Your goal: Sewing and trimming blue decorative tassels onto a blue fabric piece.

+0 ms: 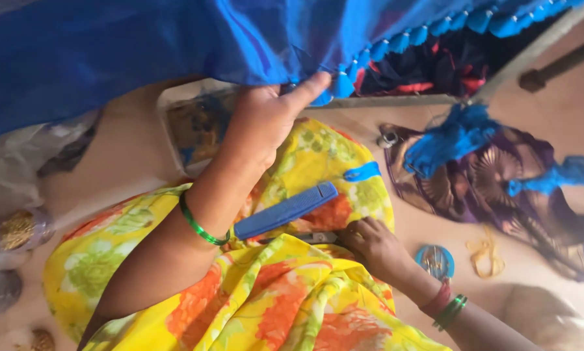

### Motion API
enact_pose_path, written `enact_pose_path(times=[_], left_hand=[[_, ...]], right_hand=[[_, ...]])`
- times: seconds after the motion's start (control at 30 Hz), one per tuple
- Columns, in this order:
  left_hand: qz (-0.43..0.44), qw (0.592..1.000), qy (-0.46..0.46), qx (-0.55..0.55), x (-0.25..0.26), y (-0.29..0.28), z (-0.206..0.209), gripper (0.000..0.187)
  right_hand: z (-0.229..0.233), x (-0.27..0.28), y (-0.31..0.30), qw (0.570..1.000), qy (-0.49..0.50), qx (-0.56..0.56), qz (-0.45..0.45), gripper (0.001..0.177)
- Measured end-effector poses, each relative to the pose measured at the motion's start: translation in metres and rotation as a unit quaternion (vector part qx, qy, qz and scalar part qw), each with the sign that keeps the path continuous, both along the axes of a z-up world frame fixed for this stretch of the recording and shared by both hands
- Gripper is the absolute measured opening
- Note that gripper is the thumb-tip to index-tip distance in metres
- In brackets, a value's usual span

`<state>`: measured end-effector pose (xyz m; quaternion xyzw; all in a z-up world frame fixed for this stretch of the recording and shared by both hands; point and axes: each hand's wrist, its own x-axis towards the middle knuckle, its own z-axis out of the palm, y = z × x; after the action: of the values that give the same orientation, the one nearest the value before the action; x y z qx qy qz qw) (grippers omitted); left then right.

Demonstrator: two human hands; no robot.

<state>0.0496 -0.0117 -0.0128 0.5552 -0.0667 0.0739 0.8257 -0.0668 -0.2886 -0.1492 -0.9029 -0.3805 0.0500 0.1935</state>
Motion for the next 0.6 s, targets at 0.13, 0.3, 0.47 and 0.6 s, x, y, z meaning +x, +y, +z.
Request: enact_pose_path(times=[0.13, 0.3, 0.47, 0.6], left_hand=[[-0.038, 0.996, 0.007, -0.075, 0.006, -0.006, -0.009, 0.029], [-0.006, 0.998, -0.061, 0.019, -0.003, 0.007, 0.005, 0.034], [-0.015, 0.999, -0.018, 0.037, -0.005, 0.011, 0.015, 0.029], [-0.054, 0.997, -0.011, 0.046, -0.003, 0.018, 0.019, 0.034]], right_hand=[[0.014, -0.021, -0.015, 0.999, 0.039, 0.017, -0.013, 0.042], [0.012, -0.017, -0.046, 0.975, 0.162, -0.14, -0.061, 0.061], [0.022, 0.02, -0.076, 0.925, 0.32, -0.186, -0.091, 0.045], [0.065, 0.051, -0.089, 0.946, 0.284, -0.151, -0.049, 0.058]])
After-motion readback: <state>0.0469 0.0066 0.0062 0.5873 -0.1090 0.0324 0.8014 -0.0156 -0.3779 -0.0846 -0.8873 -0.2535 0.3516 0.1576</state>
